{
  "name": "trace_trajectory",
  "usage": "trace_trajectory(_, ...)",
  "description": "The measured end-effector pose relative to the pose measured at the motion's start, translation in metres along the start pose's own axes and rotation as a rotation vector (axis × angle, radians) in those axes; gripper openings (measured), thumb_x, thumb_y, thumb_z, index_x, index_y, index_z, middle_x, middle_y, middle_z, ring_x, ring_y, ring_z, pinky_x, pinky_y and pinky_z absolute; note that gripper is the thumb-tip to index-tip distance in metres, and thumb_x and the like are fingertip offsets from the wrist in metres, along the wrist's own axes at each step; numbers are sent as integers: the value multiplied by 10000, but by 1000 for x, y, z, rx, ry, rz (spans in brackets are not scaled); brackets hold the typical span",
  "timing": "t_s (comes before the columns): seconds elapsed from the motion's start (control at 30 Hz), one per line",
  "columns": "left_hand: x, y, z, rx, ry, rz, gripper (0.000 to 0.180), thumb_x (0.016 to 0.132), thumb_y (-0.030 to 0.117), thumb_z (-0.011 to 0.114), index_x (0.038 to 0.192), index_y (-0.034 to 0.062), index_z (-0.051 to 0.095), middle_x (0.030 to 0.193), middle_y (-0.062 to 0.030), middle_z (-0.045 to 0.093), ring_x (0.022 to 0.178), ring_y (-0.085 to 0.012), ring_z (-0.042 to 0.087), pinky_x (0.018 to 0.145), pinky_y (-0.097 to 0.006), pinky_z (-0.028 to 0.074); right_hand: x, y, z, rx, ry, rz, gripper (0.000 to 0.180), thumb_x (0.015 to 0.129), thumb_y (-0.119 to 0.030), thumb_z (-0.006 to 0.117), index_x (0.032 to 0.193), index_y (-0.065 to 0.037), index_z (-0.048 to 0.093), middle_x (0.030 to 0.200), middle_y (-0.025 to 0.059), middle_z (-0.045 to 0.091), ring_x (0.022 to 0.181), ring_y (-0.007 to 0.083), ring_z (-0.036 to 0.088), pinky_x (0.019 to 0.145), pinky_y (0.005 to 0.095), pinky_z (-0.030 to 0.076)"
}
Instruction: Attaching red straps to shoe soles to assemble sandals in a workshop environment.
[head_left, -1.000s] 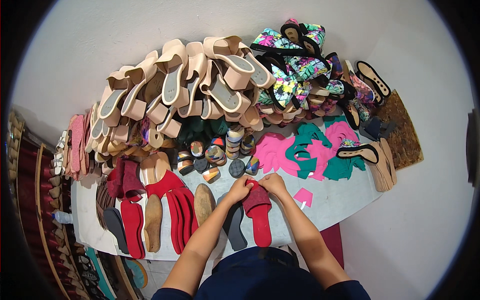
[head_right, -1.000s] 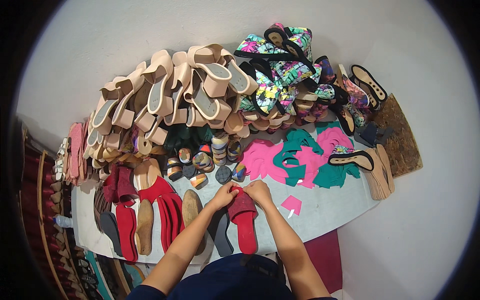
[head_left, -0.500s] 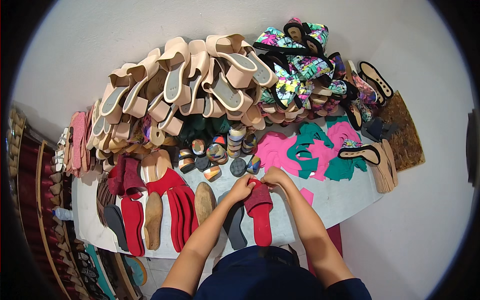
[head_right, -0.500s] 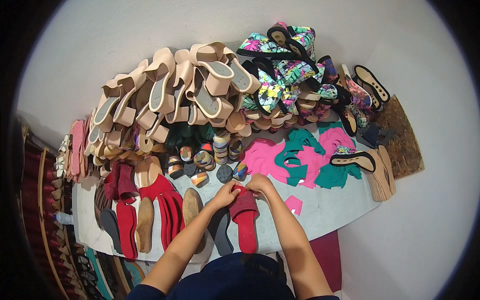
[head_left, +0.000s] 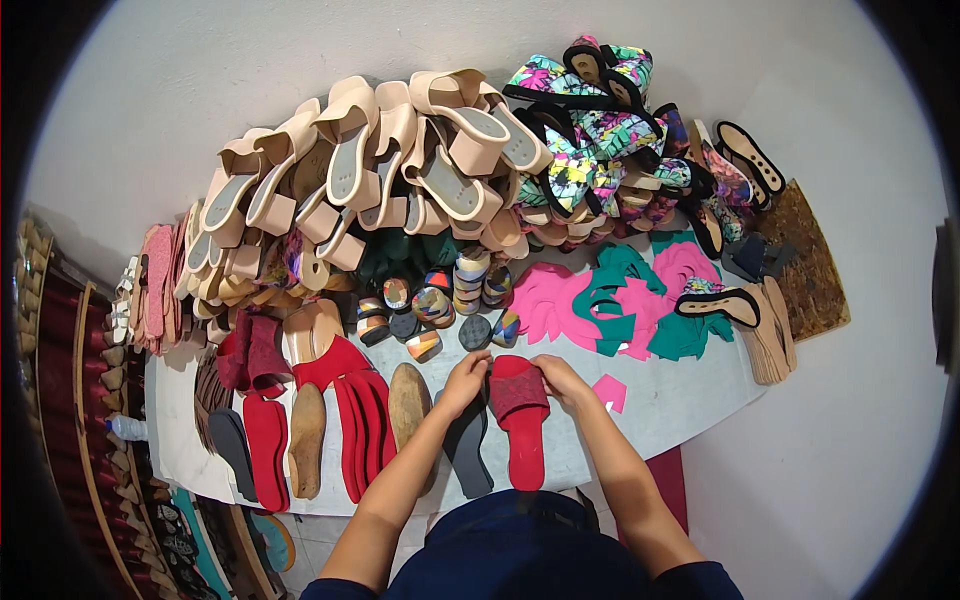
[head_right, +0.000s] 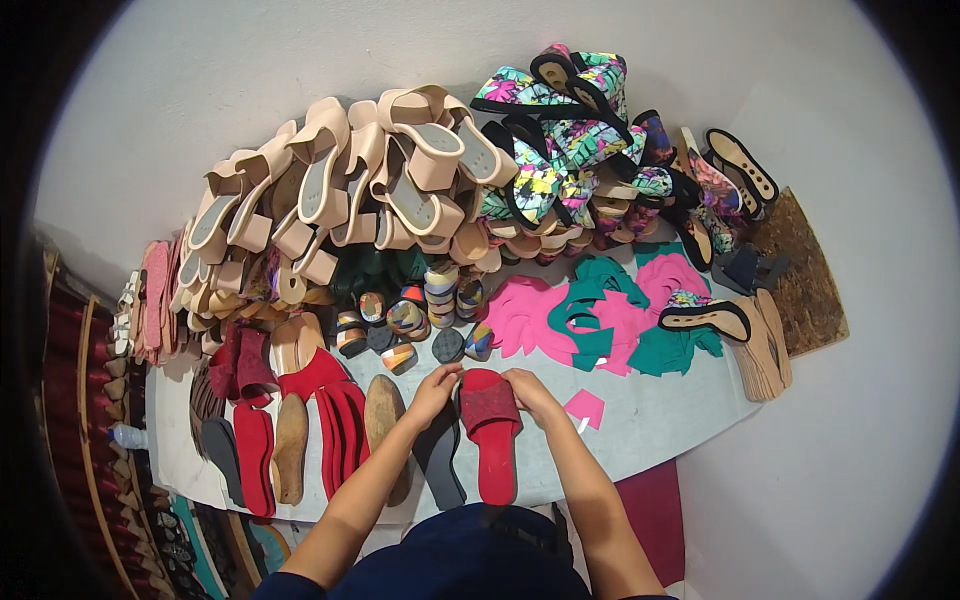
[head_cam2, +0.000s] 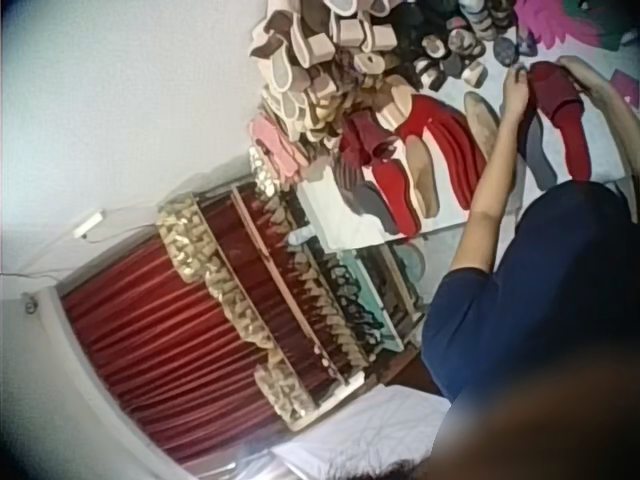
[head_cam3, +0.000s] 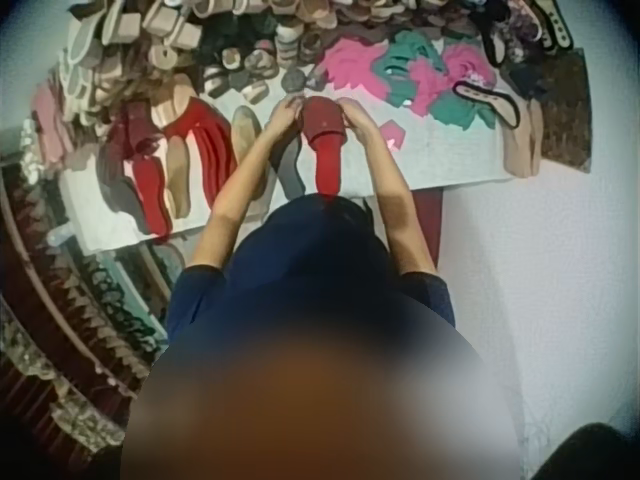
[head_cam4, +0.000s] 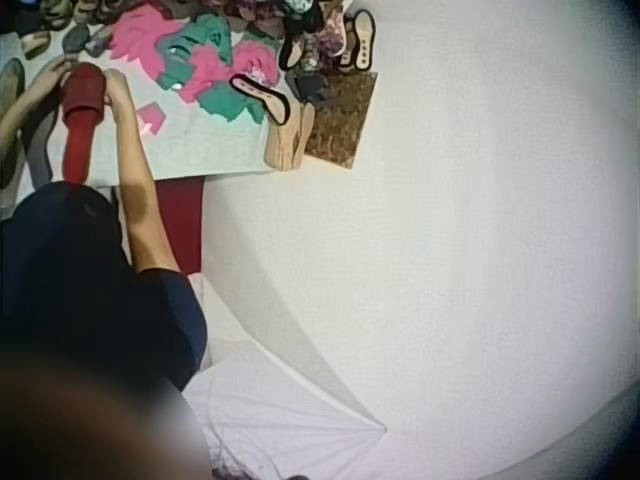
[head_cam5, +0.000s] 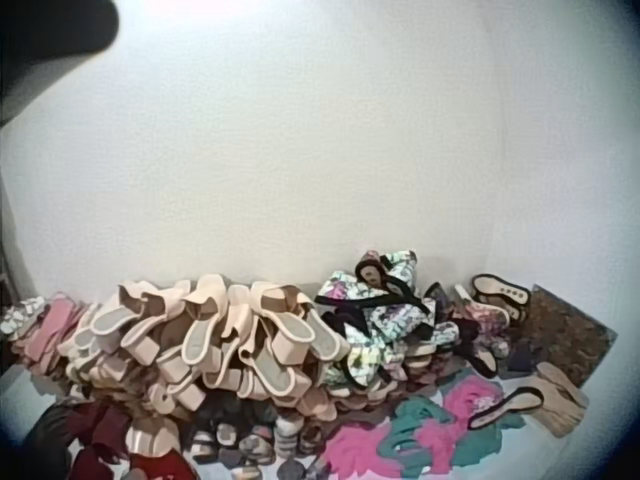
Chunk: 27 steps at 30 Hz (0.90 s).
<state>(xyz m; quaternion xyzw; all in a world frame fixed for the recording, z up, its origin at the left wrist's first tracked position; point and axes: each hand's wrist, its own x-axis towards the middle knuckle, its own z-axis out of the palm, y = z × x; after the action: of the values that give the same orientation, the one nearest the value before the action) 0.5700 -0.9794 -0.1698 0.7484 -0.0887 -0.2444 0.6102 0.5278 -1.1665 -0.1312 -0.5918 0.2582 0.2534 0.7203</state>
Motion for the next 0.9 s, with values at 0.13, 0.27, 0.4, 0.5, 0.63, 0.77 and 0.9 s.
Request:
trace_trajectory(0.13, -27, 29, 16, -509, -78, -369, 332, 886, 184, 372, 1186, 43, 396, 1100, -65, 502, 967, -140, 486, 842, -251, 356, 1, 17, -7, 245, 85, -100, 242, 823, -167, 397, 919, -6, 549, 758, 45, 567, 675, 115, 536, 607, 224, 427)
trace_trajectory(0.27, -34, 24, 22, -672, -105, -369, 335, 899, 213, 340, 1168, 25, 403, 1104, -59, 493, 983, -151, 481, 845, -276, 365, 5, 2, -11, -53, 9, -245, 229, 808, -148, 442, 887, 23, 573, 804, 60, 581, 735, 116, 536, 656, 244, 427)
trace_trajectory(0.4, -32, 21, 29, -881, -103, -313, 339, 902, 242, 327, 1153, 31, 415, 1095, -81, 502, 999, -179, 488, 868, -313, 372, 21, -13, -18, -321, -54, -275, 197, 767, -131, 557, 888, 23, 583, 802, 49, 587, 740, 114, 535, 678, 241, 424)
trace_trajectory(0.5, -35, 14, 37, -1125, -47, -364, 377, 900, 304, 325, 1144, 35, 421, 1115, -104, 499, 1024, -212, 484, 891, -337, 366, 25, -16, -6, -311, -115, -270, 204, 750, -128, 603, 893, 16, 586, 798, 43, 587, 743, 112, 531, 696, 233, 419)
trace_trajectory(0.63, -39, 33, 41, -1242, -244, -507, 633, 831, 563, 246, 1173, 53, 402, 1170, -113, 470, 1055, -253, 468, 933, -407, 323, 30, -9, 0, -285, -104, -356, 218, 746, -150, 606, 869, 30, 593, 761, 38, 591, 697, 106, 525, 652, 237, 419)
trace_trajectory(0.77, -36, 30, 42, -1292, -254, -501, 713, 785, 645, 186, 1202, 97, 373, 1149, -119, 473, 1045, -281, 471, 910, -467, 343, 28, -12, 6, -293, -113, -335, 224, 745, -149, 607, 888, 23, 597, 785, 46, 597, 709, 110, 531, 659, 240, 421)
trace_trajectory(0.9, -32, 25, 42, -1324, -312, -478, 728, 774, 657, 183, 1201, 101, 378, 1140, -124, 483, 1033, -292, 481, 885, -479, 363, 28, -15, 9, -313, -122, -304, 232, 743, -142, 618, 905, 23, 599, 819, 33, 599, 750, 101, 532, 692, 228, 420)
